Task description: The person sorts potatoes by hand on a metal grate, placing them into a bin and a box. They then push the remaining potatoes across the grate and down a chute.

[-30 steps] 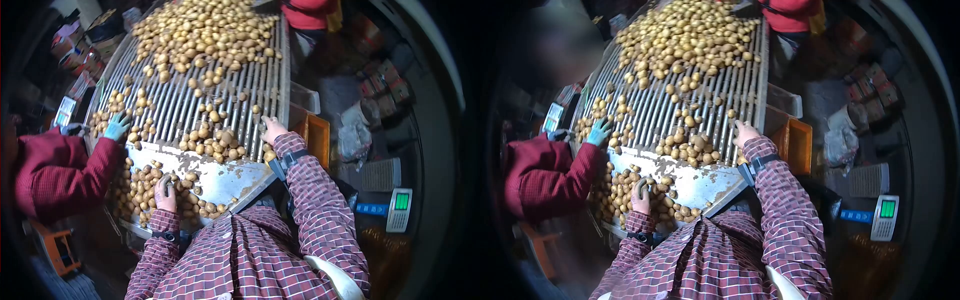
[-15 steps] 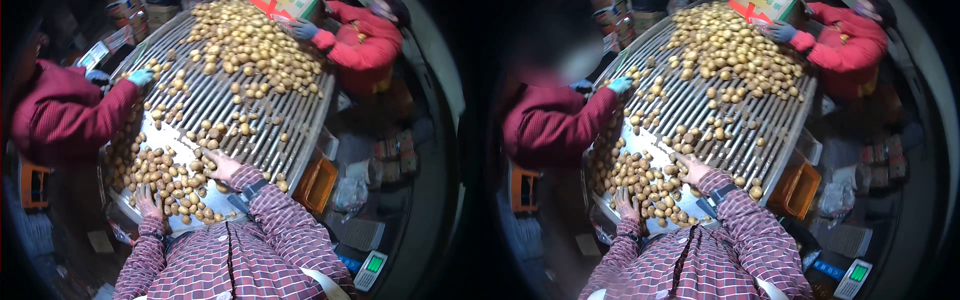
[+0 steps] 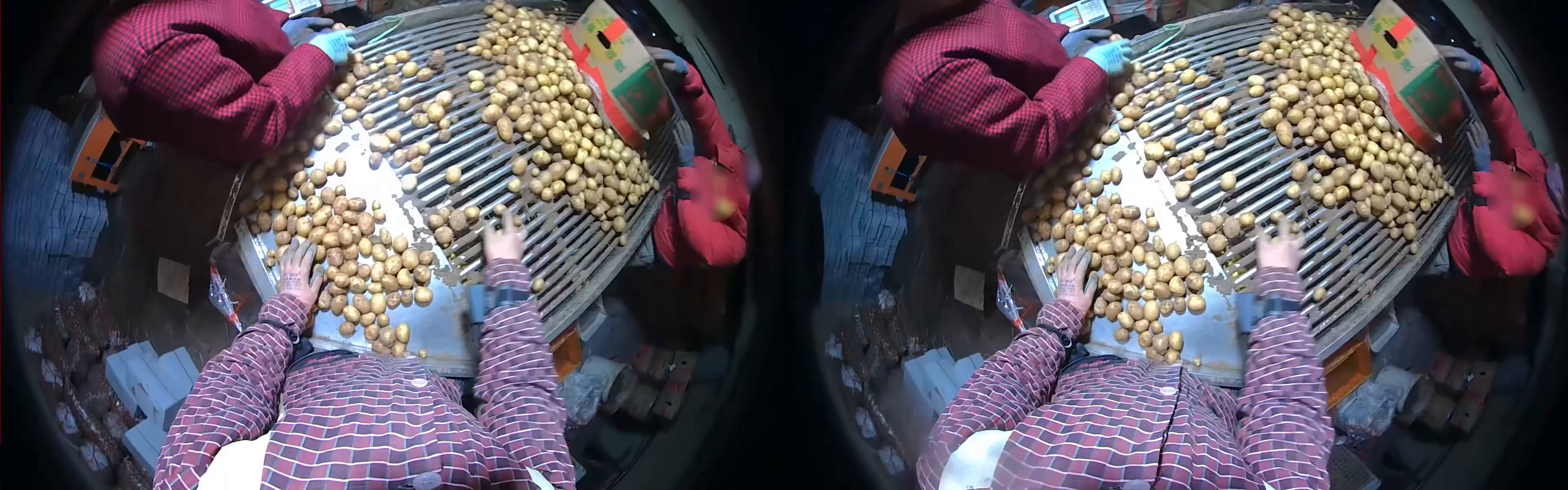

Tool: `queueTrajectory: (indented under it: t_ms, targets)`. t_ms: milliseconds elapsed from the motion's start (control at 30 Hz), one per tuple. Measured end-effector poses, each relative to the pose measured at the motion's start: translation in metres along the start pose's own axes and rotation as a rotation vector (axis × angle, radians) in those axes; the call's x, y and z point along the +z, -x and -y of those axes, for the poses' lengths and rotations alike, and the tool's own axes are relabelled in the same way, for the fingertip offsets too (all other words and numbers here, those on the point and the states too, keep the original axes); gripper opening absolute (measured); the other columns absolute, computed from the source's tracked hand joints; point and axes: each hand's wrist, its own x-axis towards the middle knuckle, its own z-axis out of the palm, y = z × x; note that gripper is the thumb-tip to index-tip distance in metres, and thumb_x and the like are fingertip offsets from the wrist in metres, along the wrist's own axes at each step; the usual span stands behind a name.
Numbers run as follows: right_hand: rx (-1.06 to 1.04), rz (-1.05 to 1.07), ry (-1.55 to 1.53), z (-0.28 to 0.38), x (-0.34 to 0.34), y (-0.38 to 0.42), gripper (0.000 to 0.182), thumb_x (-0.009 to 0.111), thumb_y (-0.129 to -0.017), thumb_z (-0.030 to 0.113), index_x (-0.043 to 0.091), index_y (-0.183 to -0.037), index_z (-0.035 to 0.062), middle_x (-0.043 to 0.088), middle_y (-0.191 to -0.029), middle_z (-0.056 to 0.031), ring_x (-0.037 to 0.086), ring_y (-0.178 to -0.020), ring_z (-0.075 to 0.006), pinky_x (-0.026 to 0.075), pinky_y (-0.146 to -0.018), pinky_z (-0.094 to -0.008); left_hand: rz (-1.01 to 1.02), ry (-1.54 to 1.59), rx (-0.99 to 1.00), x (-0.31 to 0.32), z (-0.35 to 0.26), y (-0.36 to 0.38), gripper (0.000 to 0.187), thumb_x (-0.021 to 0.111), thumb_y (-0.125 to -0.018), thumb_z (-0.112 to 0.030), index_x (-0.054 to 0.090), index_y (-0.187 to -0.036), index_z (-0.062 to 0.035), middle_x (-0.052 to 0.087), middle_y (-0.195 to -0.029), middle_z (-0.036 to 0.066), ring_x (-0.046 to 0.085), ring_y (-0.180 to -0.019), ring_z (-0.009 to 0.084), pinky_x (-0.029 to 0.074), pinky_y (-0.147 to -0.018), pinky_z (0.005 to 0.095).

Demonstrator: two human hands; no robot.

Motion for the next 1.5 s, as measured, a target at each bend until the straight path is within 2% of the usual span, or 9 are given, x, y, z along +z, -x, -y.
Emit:
queueTrajectory:
  t_ms: [167, 267, 400, 567, 767, 1000, 1200, 1367, 1500]
  targets:
    - [-0.438, 0.41, -0.09, 0.09, 0.043, 0.1, 0.06, 0.069, -0.078, 0.032, 0.052, -0.133, 0.0137, 0.045, -0.131, -0.0257, 0.043, -0.125, -0.0397, 0.037, -0.105, -0.045, -0.137, 0.197, -0.054, -0.008, 0.02, 0.009, 0.047, 0.061, -0.075, -0.005, 0.056, -0.122, -0.0079, 0.052, -0.128, 0.015, 0.046, -0.122, 0.0354, 0.035, -0.104, 0.0462]
    - [-0.403, 0.433, -0.449, 0.09, 0.016, 0.101, 0.06, 0.069, -0.079, 0.025, 0.05, -0.134, 0.0089, 0.041, -0.138, -0.0229, 0.042, -0.128, -0.0359, 0.035, -0.107, -0.0431, -0.17, 0.143, -0.086, -0.019, 0.013, -0.002, 0.045, 0.061, -0.074, -0.005, 0.057, -0.119, -0.0085, 0.052, -0.127, 0.014, 0.047, -0.12, 0.0356, 0.035, -0.104, 0.0467]
    - [-0.201, 0.084, -0.129, 0.029, -0.014, 0.082, 0.047, 0.068, -0.078, 0.019, 0.058, -0.122, 0.0051, 0.053, -0.124, -0.0222, 0.049, -0.117, -0.0365, 0.039, -0.101, -0.0437, -0.085, 0.212, -0.031, -0.008, -0.042, -0.066, 0.046, 0.065, -0.074, -0.013, 0.056, -0.119, -0.0105, 0.05, -0.128, 0.016, 0.046, -0.121, 0.0355, 0.037, -0.103, 0.0463]
    - [0.131, 0.074, 0.227, -0.036, -0.048, 0.077, 0.067, 0.071, -0.075, 0.03, 0.048, -0.135, 0.0093, 0.039, -0.137, -0.0287, 0.04, -0.125, -0.0437, 0.035, -0.105, -0.048, 0.104, 0.206, 0.35, 0.046, -0.144, -0.164, 0.06, 0.069, -0.075, -0.03, 0.05, -0.129, -0.0137, 0.042, -0.138, 0.017, 0.038, -0.128, 0.037, 0.03, -0.108, 0.0494]
    - [0.359, 0.143, 0.156, -0.059, -0.044, 0.074, 0.079, 0.073, -0.075, 0.034, 0.039, -0.143, 0.0148, 0.033, -0.142, -0.0311, 0.035, -0.13, -0.0468, 0.032, -0.109, -0.0489, 0.261, 0.034, 0.649, 0.07, -0.225, -0.273, 0.068, 0.071, -0.074, -0.033, 0.046, -0.135, -0.0174, 0.037, -0.144, 0.013, 0.031, -0.135, 0.0386, 0.025, -0.108, 0.0588]
    - [0.252, 0.212, 0.224, -0.014, -0.028, 0.074, 0.078, 0.073, -0.073, 0.037, 0.044, -0.141, 0.0158, 0.035, -0.138, -0.0358, 0.04, -0.126, -0.048, 0.036, -0.106, -0.0456, 0.181, -0.22, 0.377, 0.08, -0.15, -0.353, 0.058, 0.071, -0.073, -0.034, 0.053, -0.127, -0.0246, 0.038, -0.145, 0.006, 0.03, -0.134, 0.0409, 0.026, -0.103, 0.0591]
    - [-0.034, 0.399, 0.175, 0.048, -0.016, 0.027, 0.049, 0.061, -0.082, 0.039, 0.058, -0.126, 0.0172, 0.062, -0.114, -0.0156, 0.063, -0.102, -0.0322, 0.051, -0.088, -0.0418, 0.174, -0.099, 0.135, 0.046, -0.098, -0.275, 0.039, 0.067, -0.075, -0.036, 0.063, -0.11, -0.0183, 0.046, -0.134, 0.008, 0.042, -0.121, 0.0339, 0.031, -0.101, 0.0535]
    - [-0.316, 0.304, -0.047, 0.132, 0.009, -0.095, 0.057, 0.065, -0.082, 0.032, 0.05, -0.133, 0.0113, 0.051, -0.126, -0.023, 0.055, -0.116, -0.0356, 0.046, -0.097, -0.0431, 0.165, -0.038, 0.089, 0.01, -0.035, -0.193, 0.049, 0.07, -0.075, -0.038, 0.059, -0.115, -0.0117, 0.047, -0.128, 0.013, 0.044, -0.118, 0.0337, 0.027, -0.105, 0.0531]
    - [-0.234, 0.127, -0.169, 0.202, 0.042, -0.192, 0.061, 0.066, -0.082, 0.032, 0.047, -0.135, 0.0081, 0.045, -0.131, -0.0316, 0.048, -0.12, -0.0429, 0.041, -0.103, -0.0427, 0.025, 0.166, 0.065, 0.014, 0.004, -0.165, 0.06, 0.077, -0.065, -0.025, 0.055, -0.119, -0.0117, 0.047, -0.128, 0.014, 0.044, -0.118, 0.037, 0.034, -0.102, 0.0507]
